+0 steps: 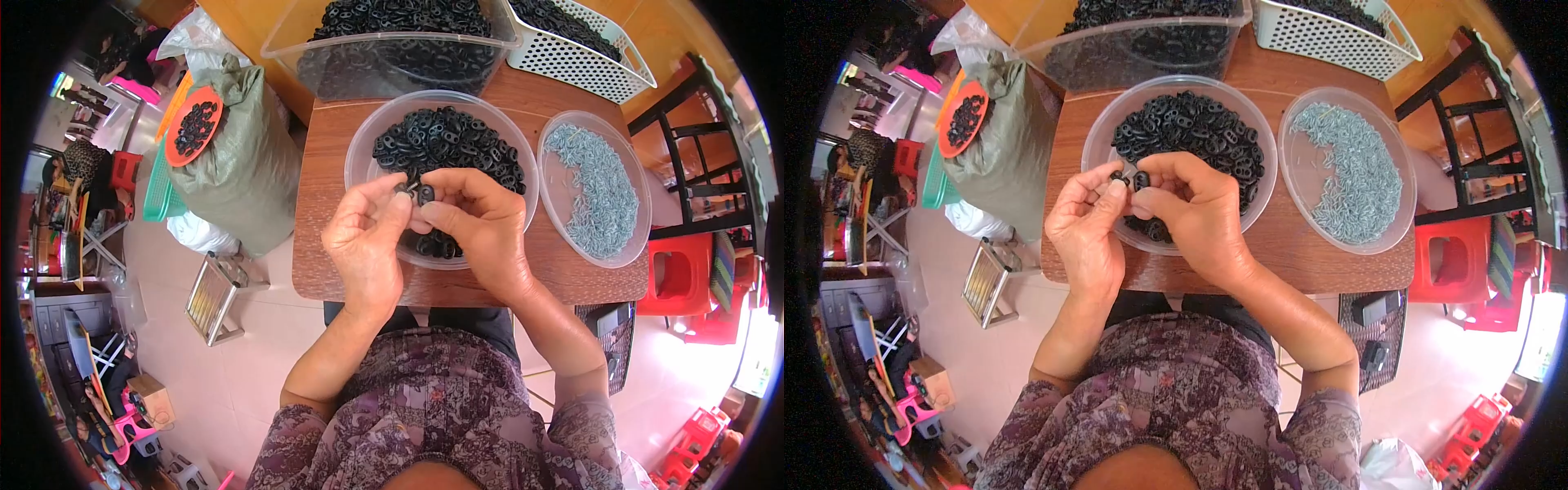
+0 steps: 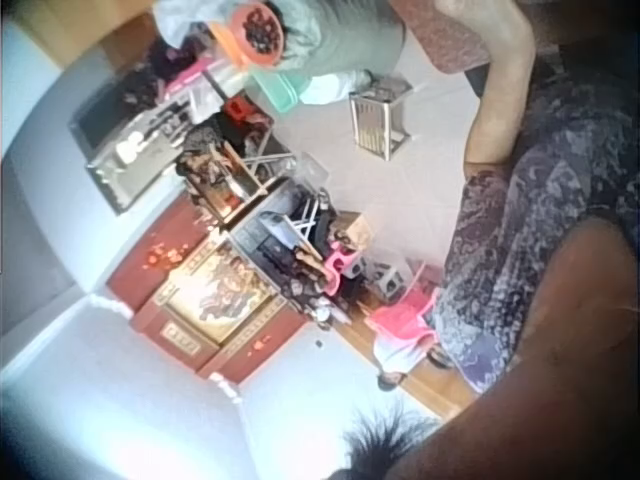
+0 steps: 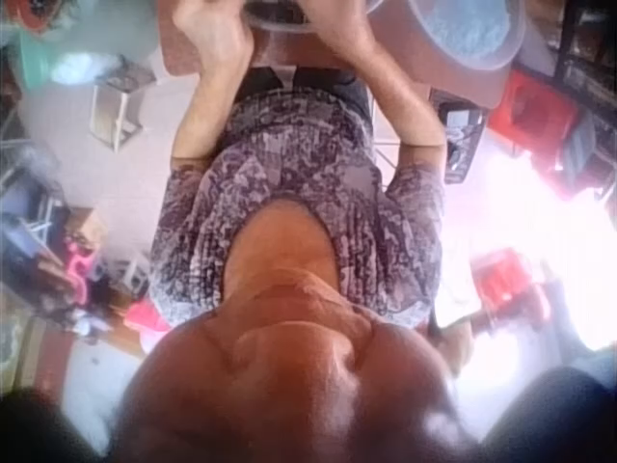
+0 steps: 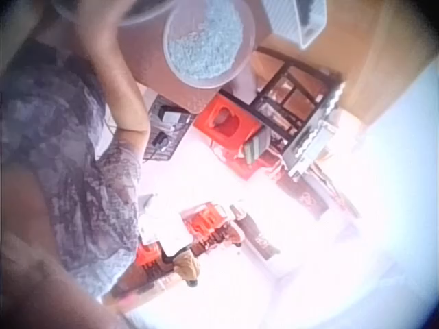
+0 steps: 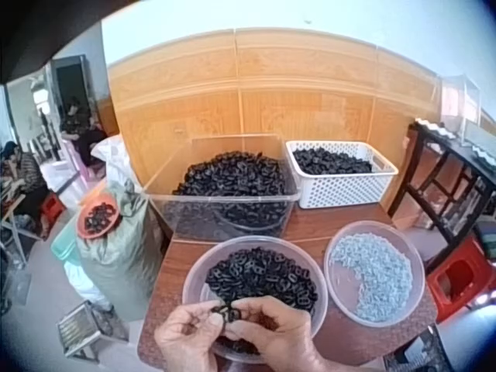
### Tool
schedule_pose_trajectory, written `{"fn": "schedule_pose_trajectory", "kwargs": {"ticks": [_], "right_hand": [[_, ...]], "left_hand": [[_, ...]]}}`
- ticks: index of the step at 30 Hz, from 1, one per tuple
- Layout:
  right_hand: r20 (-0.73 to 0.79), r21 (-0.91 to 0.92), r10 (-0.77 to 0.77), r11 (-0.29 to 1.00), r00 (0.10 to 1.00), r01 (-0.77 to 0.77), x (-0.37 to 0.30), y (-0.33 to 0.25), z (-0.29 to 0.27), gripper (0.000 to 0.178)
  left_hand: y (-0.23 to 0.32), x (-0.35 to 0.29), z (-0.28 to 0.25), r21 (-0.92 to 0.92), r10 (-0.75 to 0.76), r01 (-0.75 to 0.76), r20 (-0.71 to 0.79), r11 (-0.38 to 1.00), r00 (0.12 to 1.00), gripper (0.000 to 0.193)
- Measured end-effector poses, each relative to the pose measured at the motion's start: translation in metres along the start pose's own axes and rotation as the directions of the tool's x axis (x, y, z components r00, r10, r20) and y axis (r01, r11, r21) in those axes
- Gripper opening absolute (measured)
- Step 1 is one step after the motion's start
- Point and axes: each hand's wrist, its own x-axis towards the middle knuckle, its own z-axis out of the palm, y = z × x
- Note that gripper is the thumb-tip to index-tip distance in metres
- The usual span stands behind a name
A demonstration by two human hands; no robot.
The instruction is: The person assembles plastic cord locks by taking springs and plastic stopper parts from trays, inserting a spring into a plastic part, and pressing the interlocking plastic components together by hand.
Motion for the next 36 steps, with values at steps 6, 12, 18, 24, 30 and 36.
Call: {"fn": "schedule_pose_trajectory", "kwargs": {"ticks": [6, 12, 18, 24, 30, 36], "right_hand": [[0.109, 0.125, 0.208, 0.967, 0.972, -0.221, 0.008, -0.005, -0.018, 0.021], [0.181, 0.252, 0.329, 0.895, 0.927, -0.367, 0.015, -0.006, -0.021, 0.02], [0.209, 0.278, 0.349, 0.874, 0.914, -0.398, 0.016, -0.005, -0.022, 0.021], [0.169, 0.174, 0.227, 0.951, 0.959, -0.256, 0.014, -0.004, -0.021, 0.018], [0.144, 0.002, 0.174, 0.984, 0.974, -0.176, 0.011, -0.007, -0.018, 0.02], [0.164, -0.196, -0.075, 0.975, 0.984, 0.108, 0.01, 0.0, -0.017, 0.019]], "left_hand": [[0.003, -0.003, -0.006, 0.073, -0.049, 0.045, 0.047, 0.996, 0.998, 0.018], [0.004, -0.007, -0.006, 0.131, -0.025, 0.015, 0.073, 0.991, 0.997, 0.02], [0.005, -0.009, -0.003, 0.099, -0.039, 0.031, 0.082, 0.995, 0.996, 0.018], [0.004, -0.011, -0.004, 0.135, -0.037, 0.028, 0.067, 0.99, 0.997, 0.017], [0.002, -0.011, -0.003, 0.174, 0.02, -0.027, 0.041, 0.984, 0.999, 0.016], [-0.001, -0.012, -0.002, 0.115, -0.023, 0.016, 0.055, 0.993, 0.998, 0.018]]}}
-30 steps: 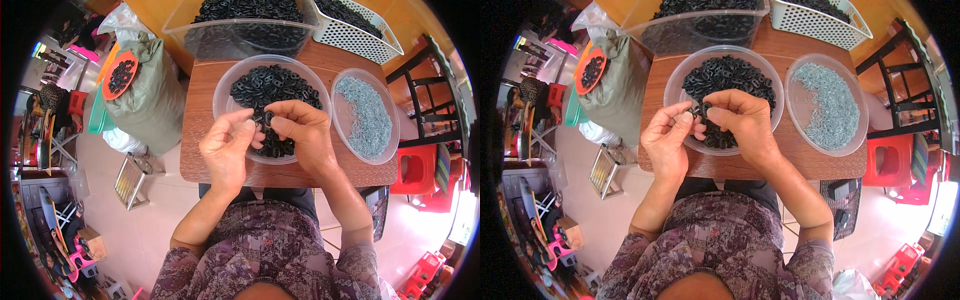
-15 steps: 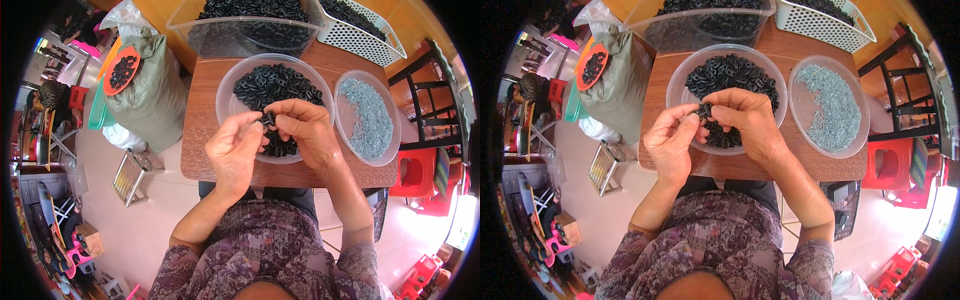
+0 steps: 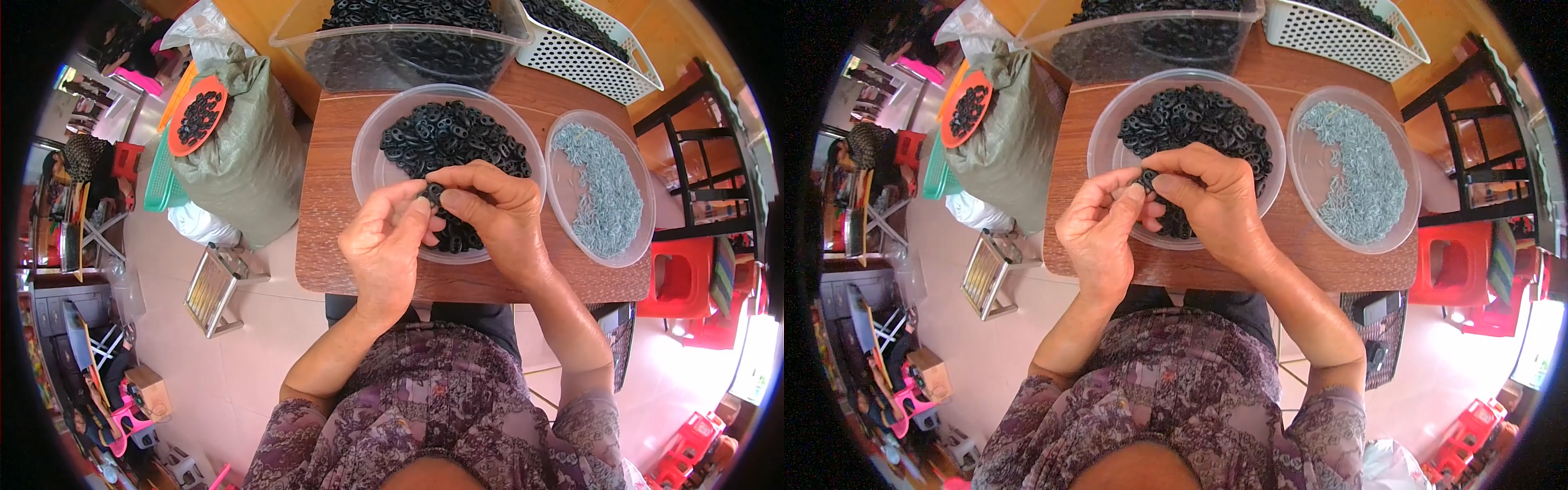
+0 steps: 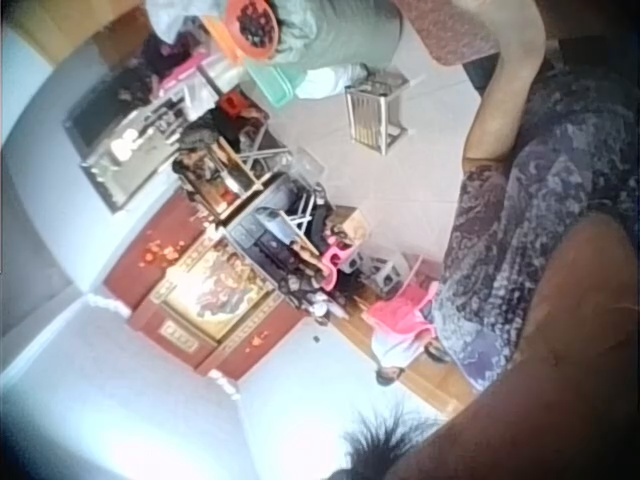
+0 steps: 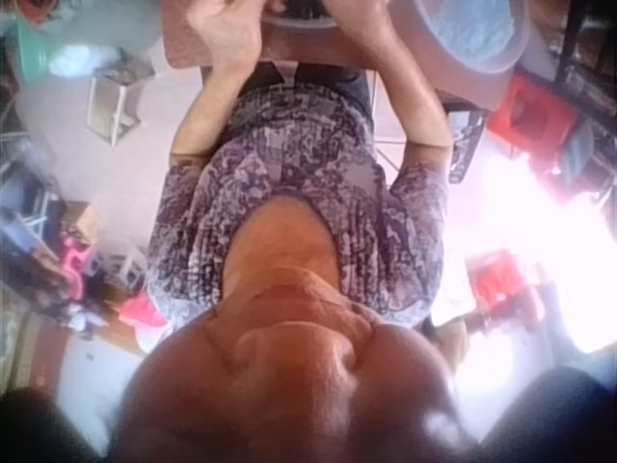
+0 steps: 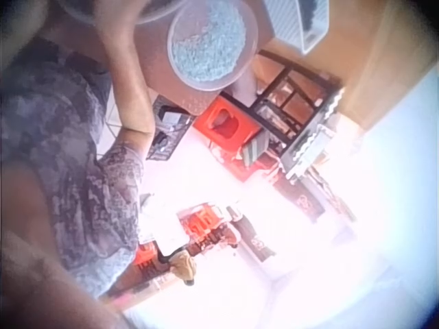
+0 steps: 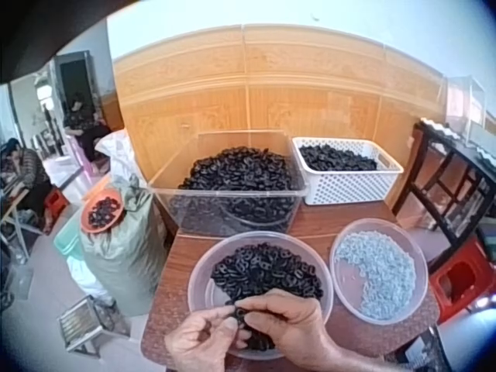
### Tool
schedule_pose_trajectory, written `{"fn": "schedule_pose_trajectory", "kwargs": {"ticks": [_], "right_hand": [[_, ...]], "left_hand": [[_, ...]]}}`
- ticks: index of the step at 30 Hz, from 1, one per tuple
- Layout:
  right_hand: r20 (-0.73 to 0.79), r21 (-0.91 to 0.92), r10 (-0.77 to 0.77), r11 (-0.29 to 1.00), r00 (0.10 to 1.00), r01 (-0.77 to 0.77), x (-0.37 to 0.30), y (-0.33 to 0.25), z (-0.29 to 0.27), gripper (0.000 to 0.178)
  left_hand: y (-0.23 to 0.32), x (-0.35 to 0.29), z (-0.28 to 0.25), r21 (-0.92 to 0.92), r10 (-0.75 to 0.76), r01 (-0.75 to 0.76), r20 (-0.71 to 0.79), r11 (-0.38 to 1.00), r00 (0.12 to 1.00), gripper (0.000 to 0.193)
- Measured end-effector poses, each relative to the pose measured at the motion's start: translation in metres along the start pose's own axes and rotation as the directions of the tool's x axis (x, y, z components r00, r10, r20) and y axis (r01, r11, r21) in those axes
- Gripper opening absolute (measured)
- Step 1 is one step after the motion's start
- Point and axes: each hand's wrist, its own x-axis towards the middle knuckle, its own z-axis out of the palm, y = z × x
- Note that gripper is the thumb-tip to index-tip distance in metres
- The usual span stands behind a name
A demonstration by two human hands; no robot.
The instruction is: The person assembles plastic cord locks by taking springs and plastic stopper parts from trays, inserting a spring into a plastic part, and pressing the interlocking plastic components together by hand.
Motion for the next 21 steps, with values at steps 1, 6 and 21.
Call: {"fn": "schedule_pose_trajectory", "kwargs": {"ticks": [1, 6, 21], "right_hand": [[-0.002, 0.0, 0.001, 1.0, 1.0, -0.001, -0.001, -0.002, 0.001, 0.019], [-0.066, 0.071, 0.133, 0.989, 0.989, -0.129, -0.004, -0.006, 0.004, 0.015], [-0.126, 0.002, 0.075, 0.997, 0.989, -0.075, -0.015, 0.001, 0.005, 0.017]], "left_hand": [[0.0, 0.0, 0.0, -0.002, -0.02, 0.02, 0.009, 1.0, 1.0, 0.02], [-0.004, 0.002, 0.002, -0.058, -0.044, 0.045, 0.012, 0.997, 0.999, 0.022], [-0.005, 0.003, 0.002, -0.076, -0.12, 0.13, 0.122, 0.989, 0.985, 0.025]]}}
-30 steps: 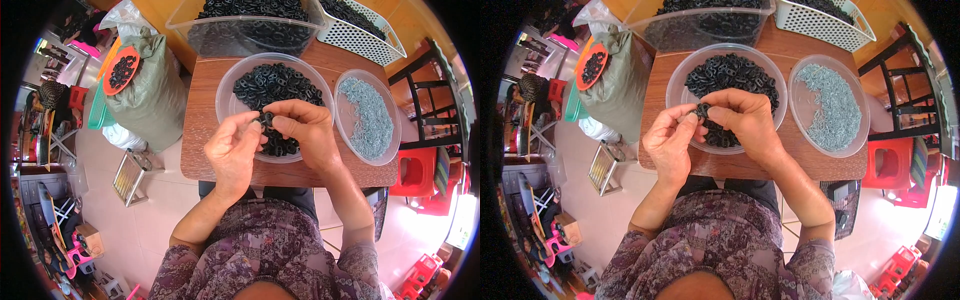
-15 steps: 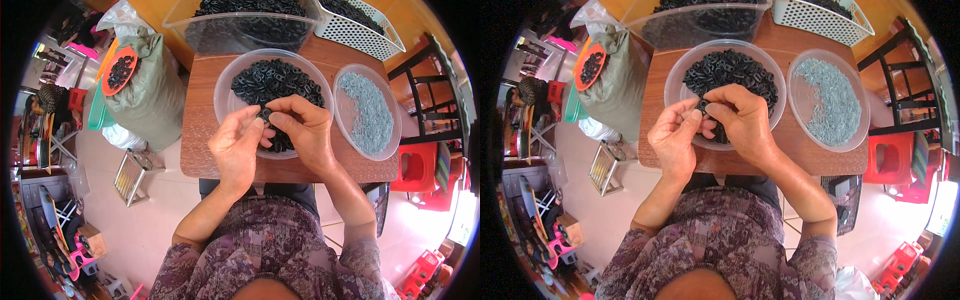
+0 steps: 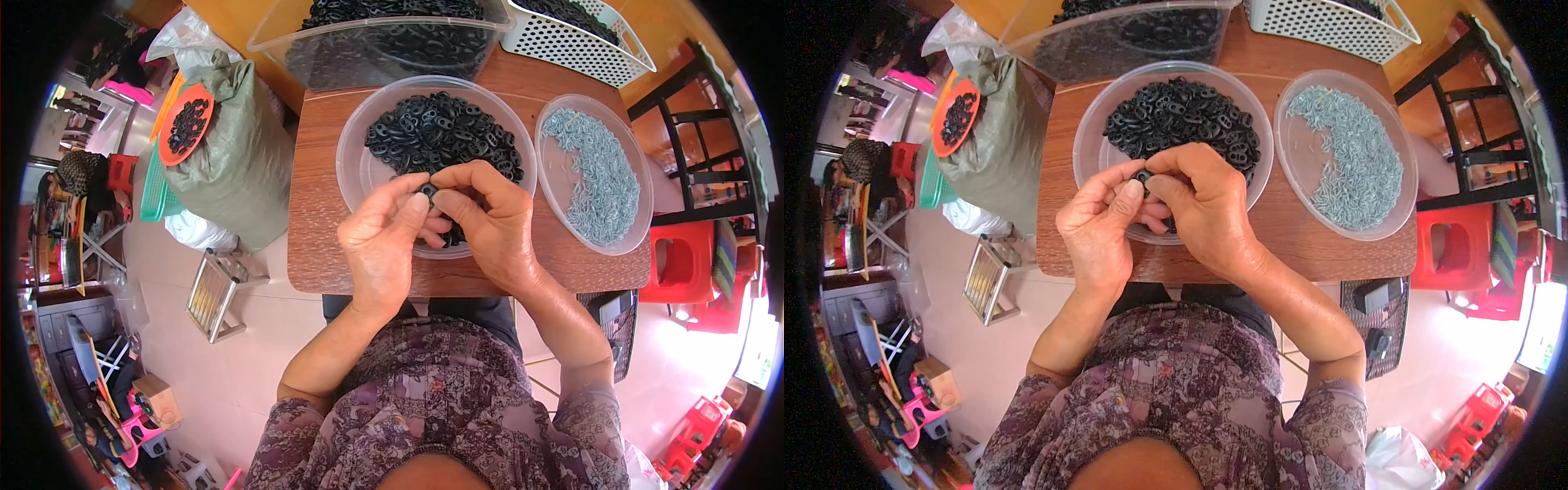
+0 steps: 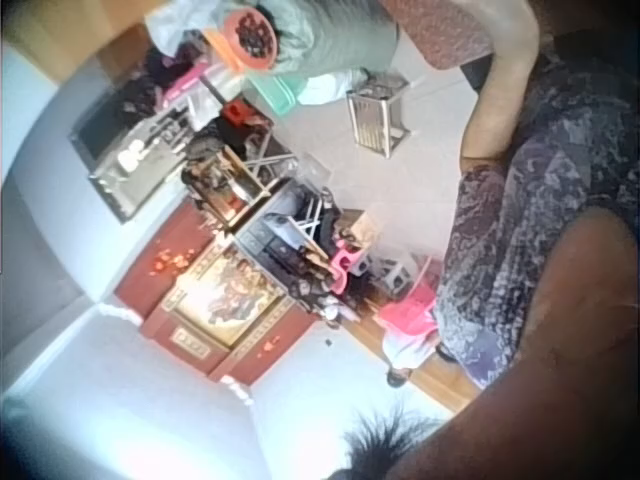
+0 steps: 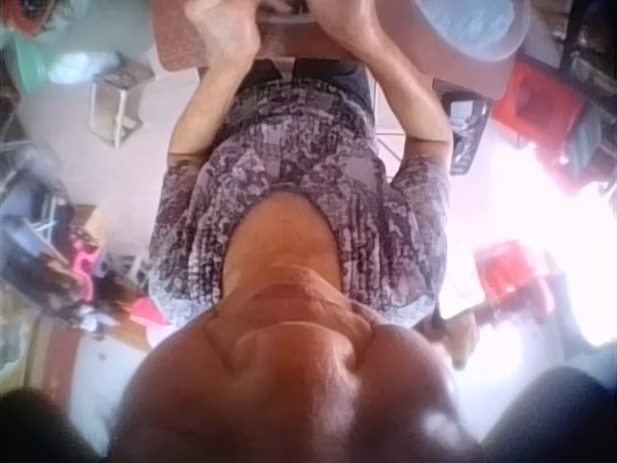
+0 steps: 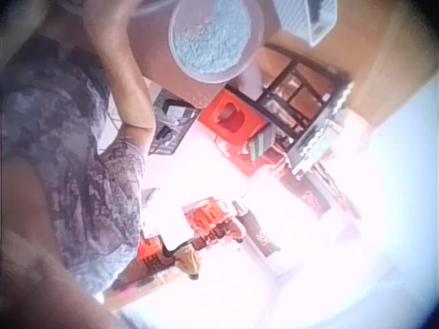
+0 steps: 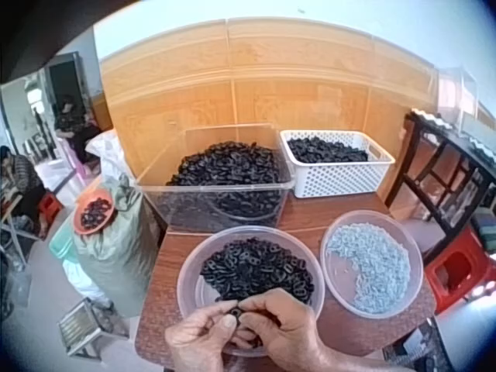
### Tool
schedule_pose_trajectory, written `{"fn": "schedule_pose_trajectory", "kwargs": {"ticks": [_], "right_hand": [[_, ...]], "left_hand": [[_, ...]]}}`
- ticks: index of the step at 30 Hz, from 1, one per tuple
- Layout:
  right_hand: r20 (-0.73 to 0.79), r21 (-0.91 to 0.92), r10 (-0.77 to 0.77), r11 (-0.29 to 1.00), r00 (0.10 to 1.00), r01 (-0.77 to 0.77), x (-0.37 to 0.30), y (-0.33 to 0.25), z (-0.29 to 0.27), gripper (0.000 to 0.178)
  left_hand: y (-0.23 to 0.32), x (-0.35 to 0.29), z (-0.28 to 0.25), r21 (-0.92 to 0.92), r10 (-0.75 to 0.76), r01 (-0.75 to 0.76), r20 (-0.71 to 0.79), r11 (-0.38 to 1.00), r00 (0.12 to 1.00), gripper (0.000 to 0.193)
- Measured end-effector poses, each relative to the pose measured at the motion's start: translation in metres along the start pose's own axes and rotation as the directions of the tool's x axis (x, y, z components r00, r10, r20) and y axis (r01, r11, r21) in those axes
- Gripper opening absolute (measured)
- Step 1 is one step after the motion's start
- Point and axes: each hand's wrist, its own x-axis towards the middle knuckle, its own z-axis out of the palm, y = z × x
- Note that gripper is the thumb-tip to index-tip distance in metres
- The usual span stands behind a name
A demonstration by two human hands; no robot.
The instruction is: The person assembles plastic cord locks by taking springs and plastic stopper parts from trays, inserting a spring into a plastic part, and pressing the interlocking plastic components together by hand.
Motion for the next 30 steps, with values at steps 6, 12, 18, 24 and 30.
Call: {"fn": "schedule_pose_trajectory", "kwargs": {"ticks": [6, 12, 18, 24, 30], "right_hand": [[0.056, -0.256, -0.247, 0.933, 0.968, 0.253, -0.003, 0.002, -0.003, 0.028], [0.005, -0.272, -0.369, 0.894, 0.93, 0.356, -0.003, 0.004, 0.002, 0.03], [0.005, -0.261, -0.357, 0.901, 0.934, 0.346, -0.006, 0.004, 0.0, 0.034], [-0.034, -0.249, -0.379, 0.899, 0.925, 0.359, -0.009, 0.005, 0.001, 0.031], [-0.035, -0.291, -0.461, 0.854, 0.887, 0.432, -0.008, 0.006, 0.002, 0.03]], "left_hand": [[0.002, 0.0, 0.009, 0.002, 0.017, -0.017, -0.059, 1.0, 0.998, 0.021], [-0.002, 0.0, 0.0, -0.028, 0.0, -0.002, -0.043, 1.0, 0.999, 0.024], [0.0, -0.005, 0.001, 0.046, 0.049, -0.049, 0.002, 0.998, 0.999, 0.025], [-0.008, -0.01, 0.003, 0.029, 0.082, -0.081, -0.026, 0.996, 0.996, 0.025], [-0.007, -0.013, 0.004, -0.01, 0.111, -0.111, -0.005, 0.994, 0.994, 0.023]]}}
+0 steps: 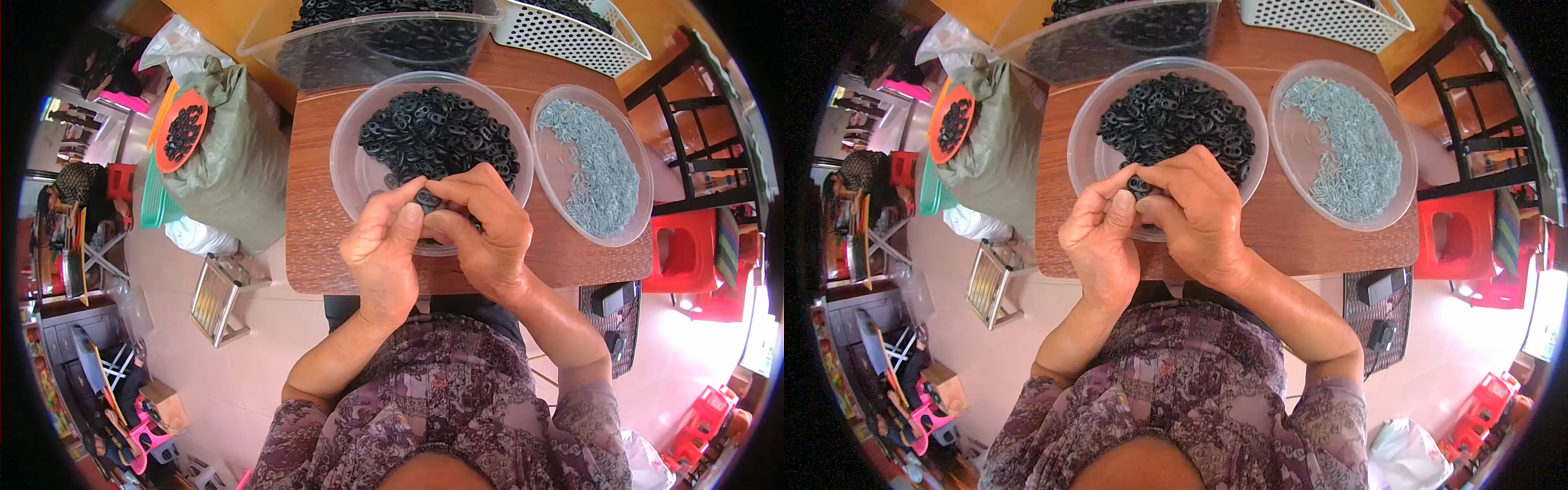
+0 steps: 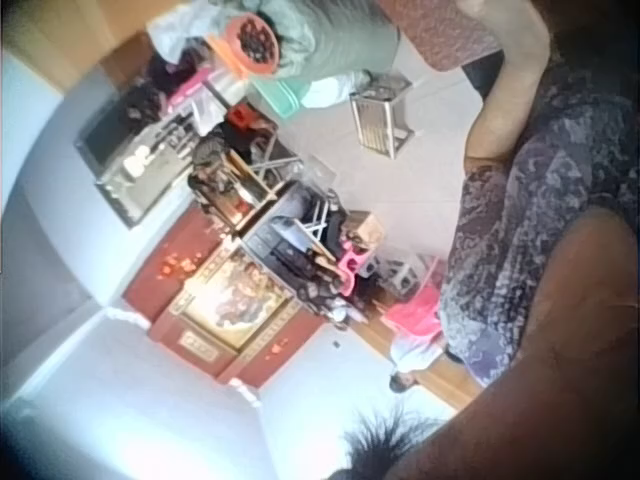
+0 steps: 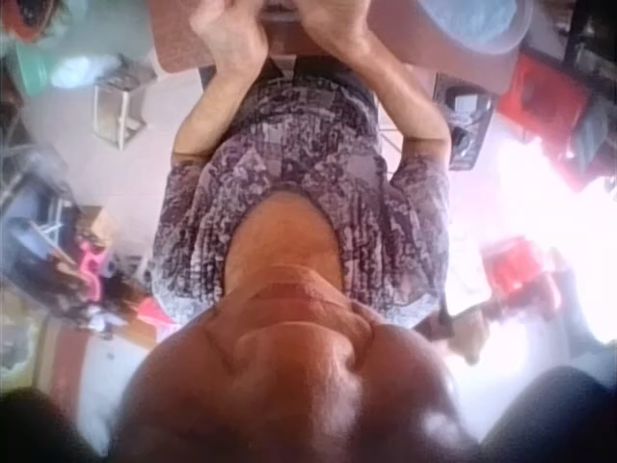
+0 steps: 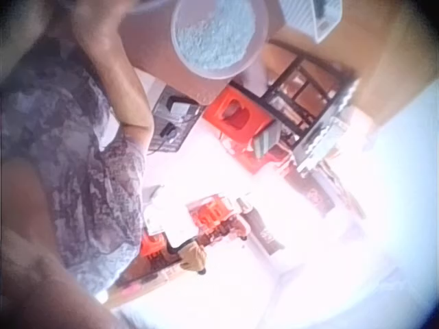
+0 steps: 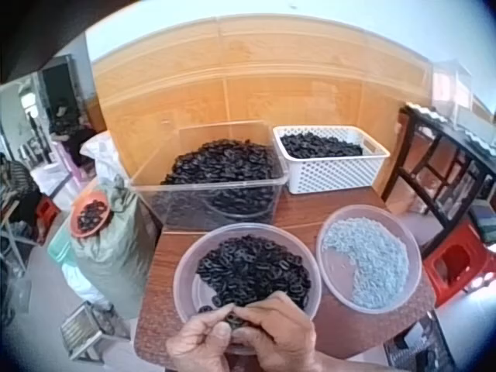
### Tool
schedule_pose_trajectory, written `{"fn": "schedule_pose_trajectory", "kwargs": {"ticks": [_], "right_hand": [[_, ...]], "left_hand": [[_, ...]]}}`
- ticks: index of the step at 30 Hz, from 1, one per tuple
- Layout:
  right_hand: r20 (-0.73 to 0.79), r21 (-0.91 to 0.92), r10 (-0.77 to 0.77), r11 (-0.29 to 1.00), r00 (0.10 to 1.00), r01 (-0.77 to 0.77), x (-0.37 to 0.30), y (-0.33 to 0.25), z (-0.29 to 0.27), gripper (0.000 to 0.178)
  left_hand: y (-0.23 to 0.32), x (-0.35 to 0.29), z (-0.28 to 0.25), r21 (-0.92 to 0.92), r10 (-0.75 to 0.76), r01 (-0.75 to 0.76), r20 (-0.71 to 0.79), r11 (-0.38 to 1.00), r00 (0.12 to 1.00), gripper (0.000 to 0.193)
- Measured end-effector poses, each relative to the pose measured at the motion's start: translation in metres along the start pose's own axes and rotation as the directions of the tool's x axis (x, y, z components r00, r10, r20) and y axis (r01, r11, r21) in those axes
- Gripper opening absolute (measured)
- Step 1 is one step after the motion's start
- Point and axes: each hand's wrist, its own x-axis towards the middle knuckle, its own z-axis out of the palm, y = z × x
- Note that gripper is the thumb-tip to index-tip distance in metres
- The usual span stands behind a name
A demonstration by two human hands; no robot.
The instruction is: The person assembles plastic cord locks by taking springs and plastic stopper parts from trays, inserting a spring into a plastic part, and pressing the interlocking plastic components together by hand.
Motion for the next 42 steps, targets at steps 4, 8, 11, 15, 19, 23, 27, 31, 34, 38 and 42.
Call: {"fn": "schedule_pose_trajectory", "kwargs": {"ticks": [4, 8, 11, 15, 19, 23, 27, 31, 34, 38, 42], "right_hand": [[-0.019, 0.027, 0.035, 0.999, 0.999, -0.034, 0.001, -0.005, 0.001, 0.029], [-0.014, 0.049, 0.115, 0.992, 0.993, -0.114, 0.001, -0.007, 0.0, 0.028], [-0.005, 0.04, 0.061, 0.997, 0.998, -0.061, 0.002, -0.006, -0.002, 0.026], [0.02, 0.028, 0.039, 0.999, 0.999, -0.039, 0.001, -0.007, -0.004, 0.026], [0.022, 0.029, 0.035, 0.999, 0.999, -0.035, -0.002, -0.013, -0.004, 0.027], [-0.007, 0.044, -0.003, 0.999, 1.0, 0.003, -0.002, -0.019, -0.002, 0.03], [-0.05, -0.033, -0.167, 0.986, 0.985, 0.165, 0.0, -0.013, 0.001, 0.031], [-0.029, -0.06, -0.208, 0.977, 0.978, 0.206, -0.002, -0.011, 0.002, 0.032], [-0.039, -0.061, -0.228, 0.972, 0.973, 0.226, -0.003, -0.01, 0.004, 0.032], [-0.059, -0.04, -0.235, 0.972, 0.97, 0.233, -0.002, -0.01, 0.005, 0.031], [-0.082, -0.053, -0.238, 0.971, 0.968, 0.234, -0.001, -0.009, 0.008, 0.031]], "left_hand": [[0.002, 0.002, 0.001, -0.013, 0.017, -0.018, -0.013, 1.0, 1.0, 0.022], [0.007, 0.004, 0.005, 0.008, 0.008, -0.007, -0.066, 1.0, 0.998, 0.024], [0.008, 0.006, 0.0, -0.014, 0.037, -0.037, 0.046, 0.999, 0.998, 0.025], [0.007, 0.003, -0.005, 0.086, 0.086, -0.092, 0.074, 0.992, 0.994, 0.027], [0.001, 0.004, -0.012, 0.166, 0.206, -0.218, 0.089, 0.962, 0.975, 0.031], [0.001, 0.002, -0.013, 0.147, 0.246, -0.262, 0.117, 0.954, 0.962, 0.032], [-0.001, -0.004, -0.01, 0.066, 0.218, -0.221, 0.053, 0.973, 0.975, 0.032], [-0.004, -0.005, -0.008, 0.084, 0.264, -0.265, 0.016, 0.961, 0.964, 0.031], [-0.005, -0.006, -0.01, 0.151, 0.298, -0.301, 0.045, 0.942, 0.953, 0.032], [-0.009, -0.006, -0.007, 0.221, 0.361, -0.359, 0.031, 0.907, 0.932, 0.033], [-0.017, -0.004, -0.001, 0.263, 0.431, -0.415, -0.006, 0.871, 0.902, 0.031]]}}
